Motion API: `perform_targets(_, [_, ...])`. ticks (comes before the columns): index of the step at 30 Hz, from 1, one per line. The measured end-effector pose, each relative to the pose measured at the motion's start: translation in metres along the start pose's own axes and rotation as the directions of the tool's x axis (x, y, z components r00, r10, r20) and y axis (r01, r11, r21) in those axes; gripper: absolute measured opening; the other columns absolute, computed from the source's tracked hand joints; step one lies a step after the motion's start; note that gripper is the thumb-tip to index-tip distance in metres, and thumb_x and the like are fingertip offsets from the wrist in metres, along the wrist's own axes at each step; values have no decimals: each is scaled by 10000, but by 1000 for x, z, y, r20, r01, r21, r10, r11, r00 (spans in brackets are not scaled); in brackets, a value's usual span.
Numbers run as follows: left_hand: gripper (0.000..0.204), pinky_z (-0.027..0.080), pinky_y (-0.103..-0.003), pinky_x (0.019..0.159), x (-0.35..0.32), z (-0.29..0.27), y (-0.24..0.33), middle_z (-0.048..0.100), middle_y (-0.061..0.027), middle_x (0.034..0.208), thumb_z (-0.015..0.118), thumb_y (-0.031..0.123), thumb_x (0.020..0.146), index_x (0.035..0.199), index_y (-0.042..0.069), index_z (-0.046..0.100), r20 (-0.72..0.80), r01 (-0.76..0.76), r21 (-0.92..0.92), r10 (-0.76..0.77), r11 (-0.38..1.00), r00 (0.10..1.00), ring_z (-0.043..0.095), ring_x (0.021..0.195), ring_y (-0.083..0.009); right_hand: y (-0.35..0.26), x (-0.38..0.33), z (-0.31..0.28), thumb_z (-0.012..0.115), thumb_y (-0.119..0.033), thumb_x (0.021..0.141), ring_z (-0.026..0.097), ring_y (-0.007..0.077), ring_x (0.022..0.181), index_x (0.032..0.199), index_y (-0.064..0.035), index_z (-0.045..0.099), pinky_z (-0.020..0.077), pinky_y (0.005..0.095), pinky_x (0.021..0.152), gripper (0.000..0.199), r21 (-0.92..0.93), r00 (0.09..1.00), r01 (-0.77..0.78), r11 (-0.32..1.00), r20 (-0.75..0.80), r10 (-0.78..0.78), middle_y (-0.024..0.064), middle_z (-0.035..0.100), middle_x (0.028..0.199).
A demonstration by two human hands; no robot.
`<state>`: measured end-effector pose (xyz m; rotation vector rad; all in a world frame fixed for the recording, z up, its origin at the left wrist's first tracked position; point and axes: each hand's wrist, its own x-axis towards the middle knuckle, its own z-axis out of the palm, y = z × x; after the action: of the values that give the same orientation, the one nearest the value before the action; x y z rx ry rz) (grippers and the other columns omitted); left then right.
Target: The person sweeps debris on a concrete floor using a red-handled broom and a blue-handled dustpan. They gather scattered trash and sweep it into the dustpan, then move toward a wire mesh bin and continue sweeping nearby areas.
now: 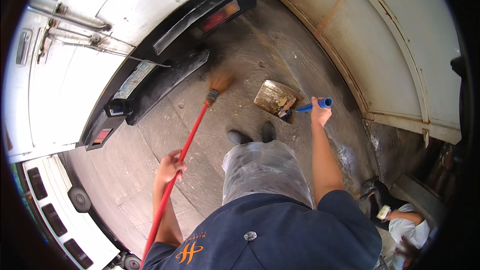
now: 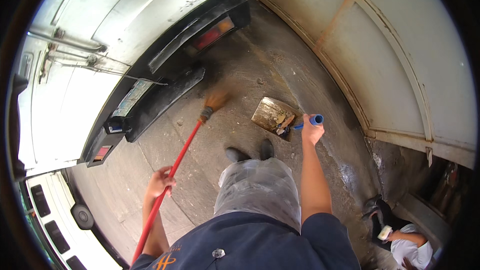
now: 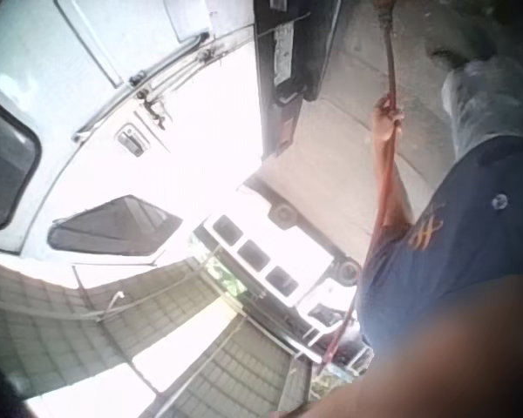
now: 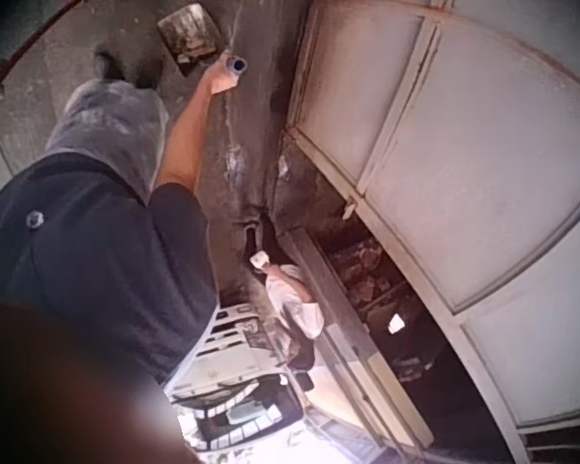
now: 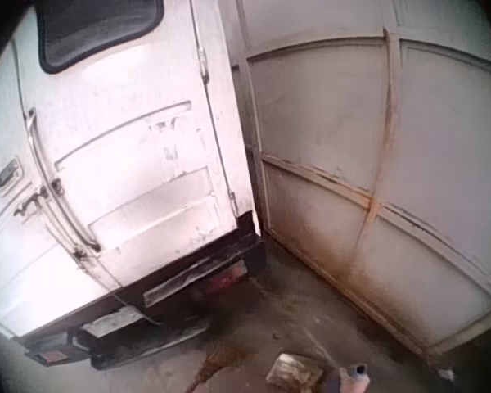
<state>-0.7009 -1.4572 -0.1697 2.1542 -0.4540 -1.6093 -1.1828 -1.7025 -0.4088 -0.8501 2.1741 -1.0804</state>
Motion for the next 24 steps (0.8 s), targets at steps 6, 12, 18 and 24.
perform_targets(6, [642, 451, -325, 370, 84, 90, -36, 600, -87, 664, 598, -59, 805, 1426, -67, 431, 118, 132, 44, -136, 990, 984, 538, 415, -162, 3, 19, 2, 804, -120, 767, 629, 112, 690, 785, -48, 698, 521, 299, 697, 129, 164, 998, 21, 986, 58, -31, 11, 689, 725])
perform_targets(12, [678, 411, -338, 375, -61, 83, -72, 596, -99, 688, 630, -42, 849, 1479, -8, 381, 108, 180, -324, -153, 929, 982, 513, 414, -155, 6, 67, -72, 740, 41, 771, 644, 162, 907, 852, -63, 673, 493, 314, 878, 147, 313, 944, -188, 931, 320, 83, 33, 700, 914])
perform_targets(18, [593, 384, -300, 357, -105, 44, -106, 589, -97, 728, 574, -26, 884, 1452, 49, 422, -177, 111, -542, -242, 833, 954, 476, 414, -118, 15, 72, -94, 716, 59, 770, 623, 152, 967, 871, -50, 651, 470, 292, 901, 162, 357, 846, -74, 931, 517, -130, 34, 685, 961])
perform_targets(24, [575, 361, -310, 379, -51, 142, -147, 556, -66, 631, 638, -27, 862, 1413, 1, 478, 111, 348, -376, -331, 859, 937, 462, 413, -141, 16, 45, -51, 735, 10, 772, 574, 100, 832, 873, -47, 652, 466, 254, 779, 143, 211, 839, 25, 977, 527, -136, -6, 640, 888])
